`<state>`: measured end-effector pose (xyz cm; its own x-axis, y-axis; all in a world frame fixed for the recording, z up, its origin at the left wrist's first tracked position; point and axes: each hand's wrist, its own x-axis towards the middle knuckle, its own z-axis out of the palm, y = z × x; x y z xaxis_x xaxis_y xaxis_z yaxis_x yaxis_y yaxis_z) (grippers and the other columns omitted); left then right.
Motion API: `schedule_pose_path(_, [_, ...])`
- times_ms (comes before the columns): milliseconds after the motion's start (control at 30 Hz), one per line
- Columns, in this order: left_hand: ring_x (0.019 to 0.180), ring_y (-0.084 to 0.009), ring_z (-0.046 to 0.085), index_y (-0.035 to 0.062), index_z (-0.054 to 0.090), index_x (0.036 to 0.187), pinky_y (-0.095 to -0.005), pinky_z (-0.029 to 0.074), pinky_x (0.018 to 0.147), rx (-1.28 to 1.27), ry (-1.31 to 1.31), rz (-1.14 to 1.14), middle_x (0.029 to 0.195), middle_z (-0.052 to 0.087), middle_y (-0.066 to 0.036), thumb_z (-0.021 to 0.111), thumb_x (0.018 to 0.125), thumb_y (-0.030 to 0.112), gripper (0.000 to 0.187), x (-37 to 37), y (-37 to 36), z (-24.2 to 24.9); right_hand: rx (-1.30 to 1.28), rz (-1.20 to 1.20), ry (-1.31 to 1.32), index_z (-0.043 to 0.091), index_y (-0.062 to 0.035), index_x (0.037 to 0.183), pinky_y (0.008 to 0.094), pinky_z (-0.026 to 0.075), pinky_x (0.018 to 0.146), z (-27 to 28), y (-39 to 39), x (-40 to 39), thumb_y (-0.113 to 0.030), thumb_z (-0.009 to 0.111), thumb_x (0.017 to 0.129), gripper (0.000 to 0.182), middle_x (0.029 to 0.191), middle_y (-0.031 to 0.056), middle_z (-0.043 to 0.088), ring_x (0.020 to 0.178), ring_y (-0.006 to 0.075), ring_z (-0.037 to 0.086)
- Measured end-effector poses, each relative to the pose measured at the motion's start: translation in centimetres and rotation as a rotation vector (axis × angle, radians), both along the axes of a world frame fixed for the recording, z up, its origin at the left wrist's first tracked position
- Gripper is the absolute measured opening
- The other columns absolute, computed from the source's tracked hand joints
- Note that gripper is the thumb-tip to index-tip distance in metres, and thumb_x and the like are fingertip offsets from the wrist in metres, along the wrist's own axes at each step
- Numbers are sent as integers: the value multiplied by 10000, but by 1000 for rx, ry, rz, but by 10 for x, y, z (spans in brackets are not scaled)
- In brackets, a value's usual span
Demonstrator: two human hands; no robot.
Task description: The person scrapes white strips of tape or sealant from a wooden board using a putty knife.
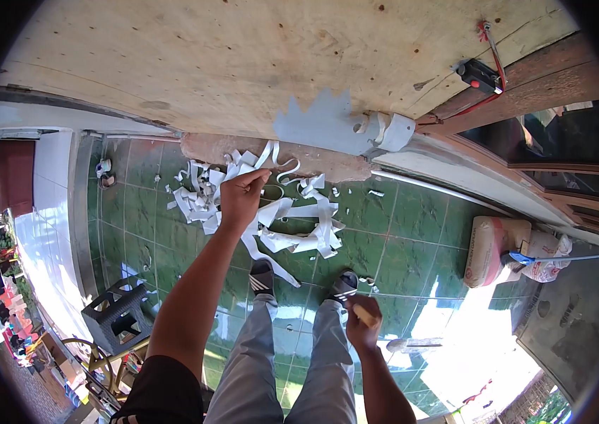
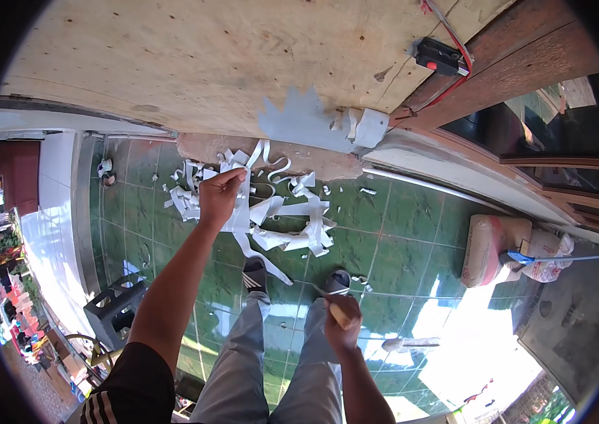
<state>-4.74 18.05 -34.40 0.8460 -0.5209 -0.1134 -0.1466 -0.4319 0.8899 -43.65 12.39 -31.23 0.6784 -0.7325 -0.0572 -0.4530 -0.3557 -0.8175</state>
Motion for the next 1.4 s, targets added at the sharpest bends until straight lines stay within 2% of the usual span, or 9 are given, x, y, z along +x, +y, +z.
schedule_pose_path(233, [813,-364,747,22,756,1157,-433,574,759,344,-297,-101,898,770,-195,626,997,99,220,36,68,-8,-594,91,-304,729,-3,1129,413,600,888,66,-200,167,119,664,811,346,1104,168,734,1003,340,729])
schedule_pose_path(400, [866,-324,762,85,686,1358,-441,581,783,529,-233,-64,970,785,-166,679,925,36,436,42,112,-21,-711,200,-189,727,-4,1159,425,568,905,76,-253,215,155,651,732,462,1097,165,719,1027,351,695])
schedule_pose_path(533, [923,-278,765,105,686,1362,-389,586,833,543,-134,62,989,807,-63,712,833,-61,556,48,143,-32,-712,193,-178,726,-1,1149,413,559,941,75,-249,220,147,598,845,361,1119,176,719,1059,347,699])
schedule_pose_path(767, [918,-255,771,93,752,1223,-368,586,824,594,-174,43,952,805,-72,771,845,38,382,64,174,-55,-743,218,-160,728,1,1138,403,564,939,78,-247,220,145,609,852,342,1113,171,721,1050,334,706])
schedule_pose_path(967, [1164,-318,707,132,797,1103,-549,473,1064,1064,-35,-15,1115,789,-99,729,901,137,212,79,143,-24,-692,171,-146,731,6,1114,399,564,942,75,-246,223,146,624,854,315,1107,167,724,1043,328,712])
schedule_pose_path(1033, [1330,-343,584,157,782,1161,-650,369,1124,965,-410,20,1299,714,-113,684,919,162,262,72,152,-45,-691,155,-145,732,8,1106,397,563,943,74,-244,224,141,630,859,299,1099,165,727,1037,325,713])
schedule_pose_path(1133, [1492,-356,411,190,725,1287,-731,289,1160,1110,-331,-214,1501,579,-121,642,920,182,377,92,163,-46,-709,160,-163,730,4,1114,401,560,942,73,-246,224,145,628,814,347,1091,161,724,1034,331,705])
schedule_pose_path(1267, [1497,-358,407,168,662,1373,-718,315,1156,1242,-34,-257,1548,530,-123,661,896,205,479,94,131,-7,-691,176,-187,721,-7,1136,414,559,948,71,-253,224,168,609,712,472,1103,157,712,1051,342,690])
schedule_pose_path(1400, [1412,-352,504,96,675,1319,-597,389,1155,862,-191,-264,1479,592,-126,702,884,216,452,87,131,-32,-692,187,-171,721,-8,1126,412,558,954,74,-252,223,174,605,711,468,1108,153,716,1062,336,693])
